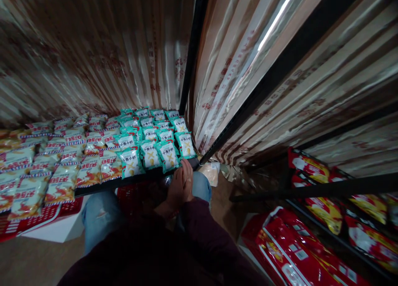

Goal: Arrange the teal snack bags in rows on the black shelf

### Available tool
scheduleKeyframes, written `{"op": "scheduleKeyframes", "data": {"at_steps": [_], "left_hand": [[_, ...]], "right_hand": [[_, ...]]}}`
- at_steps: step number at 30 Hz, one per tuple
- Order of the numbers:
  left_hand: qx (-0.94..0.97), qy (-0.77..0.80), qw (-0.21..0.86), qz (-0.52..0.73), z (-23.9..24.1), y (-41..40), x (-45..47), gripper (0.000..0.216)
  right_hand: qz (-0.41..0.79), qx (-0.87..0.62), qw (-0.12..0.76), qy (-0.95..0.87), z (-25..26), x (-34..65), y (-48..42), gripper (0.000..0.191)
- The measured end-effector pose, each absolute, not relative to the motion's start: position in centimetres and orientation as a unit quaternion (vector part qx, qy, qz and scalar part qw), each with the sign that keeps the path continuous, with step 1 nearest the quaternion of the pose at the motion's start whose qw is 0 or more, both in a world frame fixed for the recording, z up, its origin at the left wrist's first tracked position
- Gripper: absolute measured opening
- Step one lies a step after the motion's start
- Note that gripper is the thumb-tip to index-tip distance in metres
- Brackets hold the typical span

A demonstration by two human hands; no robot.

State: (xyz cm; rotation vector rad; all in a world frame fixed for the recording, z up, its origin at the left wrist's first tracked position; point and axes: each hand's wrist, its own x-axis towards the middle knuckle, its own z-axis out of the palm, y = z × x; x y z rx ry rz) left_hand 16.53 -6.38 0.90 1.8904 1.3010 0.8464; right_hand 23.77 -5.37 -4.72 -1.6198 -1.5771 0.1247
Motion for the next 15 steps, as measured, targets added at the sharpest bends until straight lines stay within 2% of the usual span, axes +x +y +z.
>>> {"op": "scheduleKeyframes", "data": {"at_steps": [10, 15], "left_hand": [[0.687, 0.586, 0.375, 0.211, -1.9, -9.4, 13.0, 0.028], [0.669, 0.581, 0.392, 0.246, -3.9, -10.0, 11.1, 0.030]], "right_hand": [[0.109, -0.628, 0.401, -0.658, -7.1, 20.5, -8.9, 0.037], [0.138, -0.629, 0.377, -0.666, -7.7, 18.5, -10.2, 0.038]]}}
